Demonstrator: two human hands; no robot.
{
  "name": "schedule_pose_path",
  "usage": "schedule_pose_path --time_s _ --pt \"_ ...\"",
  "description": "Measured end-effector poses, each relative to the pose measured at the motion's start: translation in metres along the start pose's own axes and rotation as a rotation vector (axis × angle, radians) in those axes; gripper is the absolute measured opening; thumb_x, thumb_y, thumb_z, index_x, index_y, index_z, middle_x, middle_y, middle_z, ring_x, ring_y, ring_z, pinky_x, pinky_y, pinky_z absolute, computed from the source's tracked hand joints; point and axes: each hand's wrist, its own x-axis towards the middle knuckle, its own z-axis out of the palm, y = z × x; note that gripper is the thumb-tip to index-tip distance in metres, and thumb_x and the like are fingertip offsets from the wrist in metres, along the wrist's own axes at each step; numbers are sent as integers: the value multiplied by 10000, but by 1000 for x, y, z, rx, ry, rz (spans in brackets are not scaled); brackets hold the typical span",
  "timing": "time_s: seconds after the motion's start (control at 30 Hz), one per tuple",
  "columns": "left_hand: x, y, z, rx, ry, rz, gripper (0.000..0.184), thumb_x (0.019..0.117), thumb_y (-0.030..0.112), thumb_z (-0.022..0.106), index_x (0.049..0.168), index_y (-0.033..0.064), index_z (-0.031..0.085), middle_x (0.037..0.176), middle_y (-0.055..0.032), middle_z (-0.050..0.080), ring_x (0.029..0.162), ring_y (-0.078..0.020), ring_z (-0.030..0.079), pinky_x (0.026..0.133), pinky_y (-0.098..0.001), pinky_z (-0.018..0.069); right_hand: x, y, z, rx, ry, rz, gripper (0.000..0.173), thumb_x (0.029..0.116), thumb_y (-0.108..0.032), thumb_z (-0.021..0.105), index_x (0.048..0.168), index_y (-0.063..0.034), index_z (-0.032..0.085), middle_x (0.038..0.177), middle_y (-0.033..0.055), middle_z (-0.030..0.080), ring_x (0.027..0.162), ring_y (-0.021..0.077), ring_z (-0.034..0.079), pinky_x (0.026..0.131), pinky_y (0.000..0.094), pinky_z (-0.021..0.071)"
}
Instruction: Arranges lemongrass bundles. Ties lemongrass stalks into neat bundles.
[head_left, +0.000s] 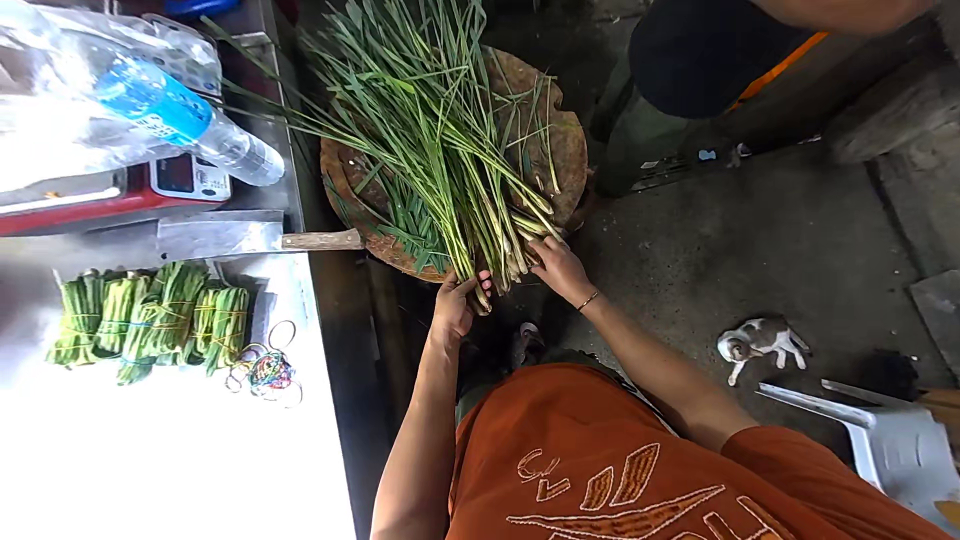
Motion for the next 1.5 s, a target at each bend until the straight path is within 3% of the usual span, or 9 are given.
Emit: schedule_pose_path --time_s 0.13,0.4,0.77,0.93,1.13,1.23,1.33,1.43,1.5 --pt "-1 0 -4 8 7 1 320 1083 48 427 1392 112 478 1037 -133 710 786 -195 706 693 -332 598 -3 6 6 -37 26 -22 397 942 -221 754 1293 -58 664 1204 223 667 1045 416 683 851 583 570" --pt "-3 1 -3 23 2 -14 302 1080 52 442 1373 109 487 1032 -127 717 787 -192 712 695 -327 598 -2 2 14 -68 97 -77 214 1023 -162 590 1067 -14 739 1062 198 721 1002 385 708 849 563 569" --pt "-3 -1 -10 16 4 -21 293 1085 41 414 1360 101 492 1011 -124 705 762 -196 700 673 -341 599 -17 -13 -8 239 39 79 184 1011 -121 635 1115 -6 736 1131 224 675 1054 380 663 934 556 534" --pt "-1 -1 -9 27 8 -12 262 1084 30 403 1329 57 492 994 -153 707 754 -220 703 669 -348 598 -8 -6 0 176 -84 102 209 1019 -172 636 1125 -33 751 1139 191 691 1074 346 673 959 534 537" --pt "-4 1 -10 49 3 -1 254 1087 22 385 1322 30 481 967 -155 710 748 -216 707 665 -347 606 2 -2 -26 102 224 173 249 1016 -172 636 1204 -31 718 1232 234 639 1143 417 625 970 586 512" --pt "-6 -2 -10 49 2 3 236 1084 16 388 1299 21 485 966 -158 706 749 -212 704 666 -339 604 14 8 -31 107 145 259 270 977 -98 674 1226 7 682 1236 271 635 1163 455 619 972 609 506" --pt "-9 -1 -9 28 -2 8 239 1082 9 394 1304 18 481 967 -161 710 755 -215 710 671 -340 608 16 17 -33 361 102 304 202 994 -97 650 1156 4 718 1129 243 702 1045 398 680 923 577 534" --pt "-14 -2 -9 16 -32 -5 248 1084 12 391 1316 27 476 987 -160 709 772 -221 713 689 -350 610 13 25 -33 845 -15 368 228 1004 -112 639 1195 2 688 1006 137 712 785 179 669 749 361 579" --pt "-17 -1 -3 13 -48 -16 247 1082 14 404 1312 34 490 989 -155 710 772 -223 713 688 -351 613 9 15 -41 1127 -103 398 220 1011 -91 612 1205 1 659 948 90 712 727 125 677 700 292 596"
